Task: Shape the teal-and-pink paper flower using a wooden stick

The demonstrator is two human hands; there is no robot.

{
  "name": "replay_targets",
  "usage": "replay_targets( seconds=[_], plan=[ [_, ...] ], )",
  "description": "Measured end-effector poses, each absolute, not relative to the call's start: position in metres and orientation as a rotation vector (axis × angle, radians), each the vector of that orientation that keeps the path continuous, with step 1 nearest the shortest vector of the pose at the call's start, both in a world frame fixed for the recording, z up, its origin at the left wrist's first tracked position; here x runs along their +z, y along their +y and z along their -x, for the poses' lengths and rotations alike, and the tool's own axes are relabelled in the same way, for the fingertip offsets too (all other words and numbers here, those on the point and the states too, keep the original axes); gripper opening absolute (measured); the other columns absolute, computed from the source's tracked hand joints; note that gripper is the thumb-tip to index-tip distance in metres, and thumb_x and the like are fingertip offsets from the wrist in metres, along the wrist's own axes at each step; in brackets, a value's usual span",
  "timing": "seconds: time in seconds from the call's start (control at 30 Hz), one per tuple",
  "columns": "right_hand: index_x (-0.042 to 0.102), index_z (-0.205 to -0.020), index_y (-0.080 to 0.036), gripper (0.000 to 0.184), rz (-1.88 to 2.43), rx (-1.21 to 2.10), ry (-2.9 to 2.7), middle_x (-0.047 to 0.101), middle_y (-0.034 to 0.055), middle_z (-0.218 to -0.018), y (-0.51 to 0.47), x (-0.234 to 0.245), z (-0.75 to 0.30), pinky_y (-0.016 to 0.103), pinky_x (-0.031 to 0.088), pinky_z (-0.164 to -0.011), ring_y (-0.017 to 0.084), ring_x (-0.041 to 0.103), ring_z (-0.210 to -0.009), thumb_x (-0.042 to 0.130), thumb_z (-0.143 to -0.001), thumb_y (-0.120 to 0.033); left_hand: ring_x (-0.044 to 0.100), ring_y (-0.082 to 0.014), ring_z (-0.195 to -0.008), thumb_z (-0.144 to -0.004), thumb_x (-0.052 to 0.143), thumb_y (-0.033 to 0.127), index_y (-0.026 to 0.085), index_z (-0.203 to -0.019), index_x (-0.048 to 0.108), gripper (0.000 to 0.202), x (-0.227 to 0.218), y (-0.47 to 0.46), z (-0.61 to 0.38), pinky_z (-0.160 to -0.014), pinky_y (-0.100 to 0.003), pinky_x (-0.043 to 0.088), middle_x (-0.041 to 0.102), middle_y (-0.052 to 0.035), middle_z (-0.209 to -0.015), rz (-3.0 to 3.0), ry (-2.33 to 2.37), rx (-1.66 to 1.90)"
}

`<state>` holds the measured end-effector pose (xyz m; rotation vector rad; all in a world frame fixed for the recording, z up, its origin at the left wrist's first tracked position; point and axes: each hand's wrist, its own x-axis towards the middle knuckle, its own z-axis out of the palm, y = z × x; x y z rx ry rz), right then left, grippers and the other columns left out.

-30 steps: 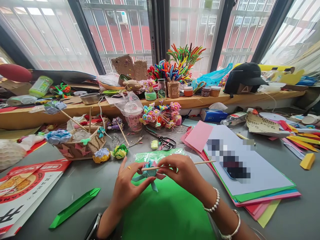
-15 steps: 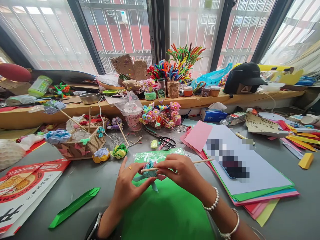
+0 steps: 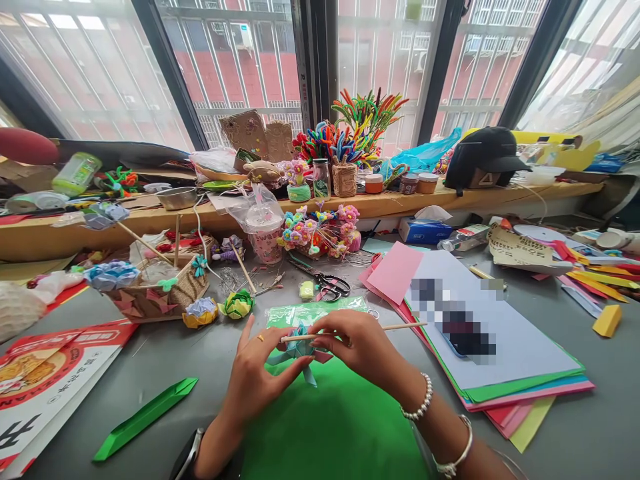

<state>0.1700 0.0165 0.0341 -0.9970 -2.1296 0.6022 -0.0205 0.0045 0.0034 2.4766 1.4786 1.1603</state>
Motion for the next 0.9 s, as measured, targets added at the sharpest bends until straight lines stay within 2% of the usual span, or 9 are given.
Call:
replay_targets(
  seconds=[0.37, 0.53, 0.73, 0.83, 0.9],
  plan=[
    [0.062, -0.089, -0.017, 0.012, 1.049, 0.799, -2.090, 0.065, 0.0013, -0.071, 0.018, 0.031, -0.168, 0.020, 0.043, -0.053, 0.012, 0.059, -0.058, 0.054, -0.084, -0.025, 0.063, -0.0192, -0.066, -0.071, 0.062, 0.043, 0.018, -0.090, 0.056, 0.031, 0.002, 0.003, 0.020, -0.097, -0.062, 0.023, 0.067, -0.0020, -0.074, -2.482, 1.476, 1.160],
    [0.063, -0.092, -0.018, 0.013, 1.055, 0.731, -2.181, 0.065, 0.0008, -0.072, 0.017, 0.035, -0.171, 0.019, 0.040, -0.052, 0.011, 0.055, -0.056, 0.056, -0.083, -0.022, 0.063, -0.0196, -0.068, -0.071, 0.063, 0.041, 0.019, -0.092, 0.055, 0.031, 0.003, 0.002, 0.019, -0.097, -0.062, 0.022, 0.066, -0.0014, -0.073, -2.501, 1.447, 1.183],
    [0.063, -0.088, -0.019, 0.011, 0.977, 0.612, -2.278, 0.064, 0.0008, -0.075, 0.012, 0.041, -0.175, 0.021, 0.039, -0.060, 0.013, 0.056, -0.067, 0.058, -0.082, -0.027, 0.063, -0.0199, -0.073, -0.071, 0.064, 0.038, 0.020, -0.099, 0.054, 0.035, 0.001, 0.002, 0.022, -0.100, -0.060, 0.016, 0.066, -0.0028, -0.079, -2.641, 1.373, 1.228],
    [0.064, -0.091, -0.019, 0.028, 0.929, 0.544, -2.306, 0.063, 0.0032, -0.080, 0.011, 0.042, -0.175, 0.024, 0.039, -0.064, 0.016, 0.057, -0.074, 0.047, -0.087, -0.042, 0.062, -0.0186, -0.071, -0.072, 0.063, 0.036, 0.019, -0.100, 0.054, 0.035, -0.001, 0.003, 0.024, -0.101, -0.058, 0.015, 0.066, -0.0020, -0.078, -2.668, 1.385, 1.235],
    [0.063, -0.094, -0.020, 0.044, 0.909, 0.533, -2.298, 0.063, 0.0045, -0.083, 0.011, 0.042, -0.175, 0.025, 0.040, -0.066, 0.017, 0.057, -0.076, 0.032, -0.090, -0.050, 0.062, -0.0185, -0.071, -0.072, 0.064, 0.036, 0.018, -0.100, 0.053, 0.035, -0.001, 0.004, 0.025, -0.101, -0.057, 0.014, 0.066, -0.0016, -0.077, -2.666, 1.399, 1.234]
  ],
)
